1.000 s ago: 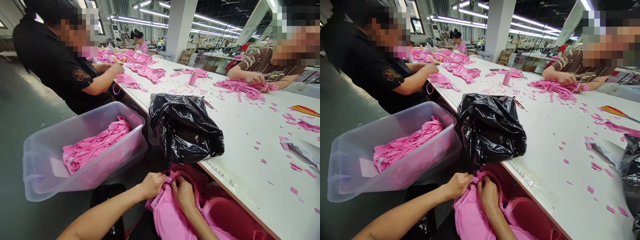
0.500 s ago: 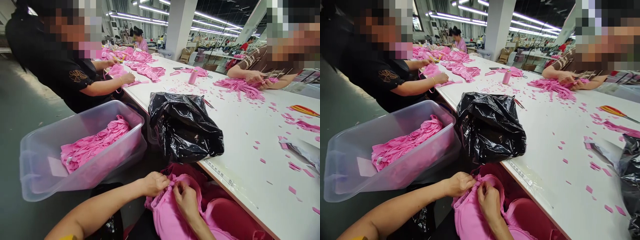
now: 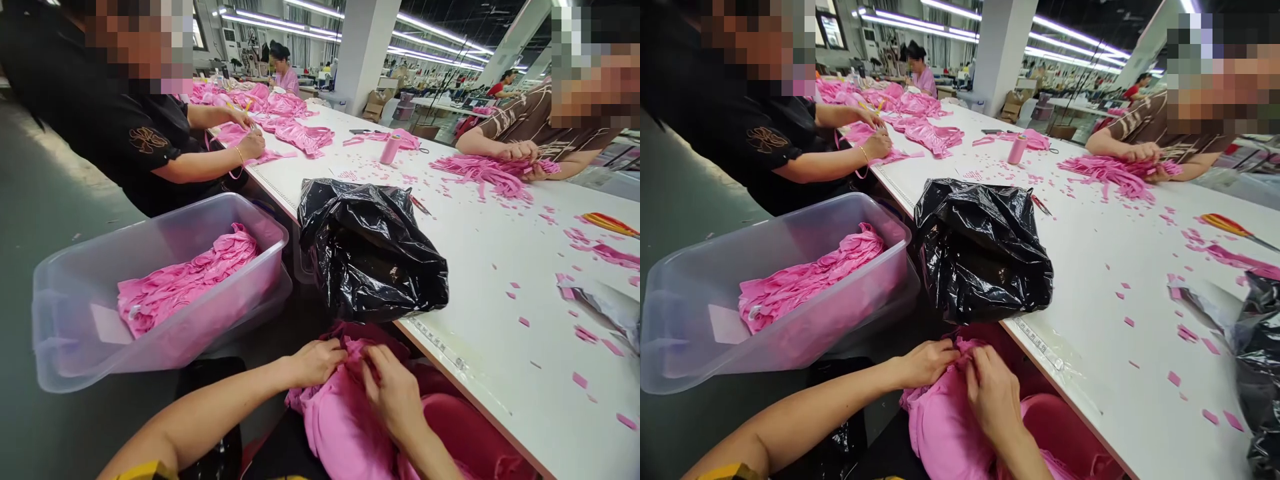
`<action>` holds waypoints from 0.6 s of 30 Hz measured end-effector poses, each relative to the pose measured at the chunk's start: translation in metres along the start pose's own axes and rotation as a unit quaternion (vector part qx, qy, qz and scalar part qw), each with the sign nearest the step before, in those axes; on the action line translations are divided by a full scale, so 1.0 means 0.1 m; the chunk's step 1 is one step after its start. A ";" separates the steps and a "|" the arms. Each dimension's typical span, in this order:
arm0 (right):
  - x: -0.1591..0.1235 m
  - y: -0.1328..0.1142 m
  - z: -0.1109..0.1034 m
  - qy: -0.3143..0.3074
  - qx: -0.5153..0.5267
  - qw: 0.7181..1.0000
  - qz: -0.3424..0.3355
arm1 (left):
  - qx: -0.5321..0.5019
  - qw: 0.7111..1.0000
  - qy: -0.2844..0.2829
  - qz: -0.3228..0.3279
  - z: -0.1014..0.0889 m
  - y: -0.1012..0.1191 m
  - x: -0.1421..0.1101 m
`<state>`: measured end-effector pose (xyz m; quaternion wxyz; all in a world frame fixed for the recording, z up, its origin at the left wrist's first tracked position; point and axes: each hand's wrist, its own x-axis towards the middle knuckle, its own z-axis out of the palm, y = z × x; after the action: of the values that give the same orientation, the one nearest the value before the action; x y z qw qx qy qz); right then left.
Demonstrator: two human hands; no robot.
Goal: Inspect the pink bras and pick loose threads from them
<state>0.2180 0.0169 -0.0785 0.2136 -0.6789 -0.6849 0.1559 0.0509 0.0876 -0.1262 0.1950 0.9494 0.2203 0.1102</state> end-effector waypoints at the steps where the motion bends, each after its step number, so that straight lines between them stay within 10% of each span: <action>1: 0.03 0.02 -0.06 0.004 -0.023 1.000 -0.002 | 0.004 1.000 0.002 0.004 0.00 -0.01 -0.01; 12: 0.41 0.22 -0.06 -0.157 0.172 0.968 0.093 | -0.177 0.971 0.142 -0.076 0.03 -0.02 0.08; 18: 0.36 0.23 -0.07 -0.198 0.263 0.938 0.112 | -0.143 0.985 0.082 0.043 0.03 -0.03 0.13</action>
<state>0.2422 0.0531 -0.0812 0.2253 -0.6261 -0.5679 0.4846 0.0620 0.0949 -0.1280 0.3054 0.9078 0.1769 0.2266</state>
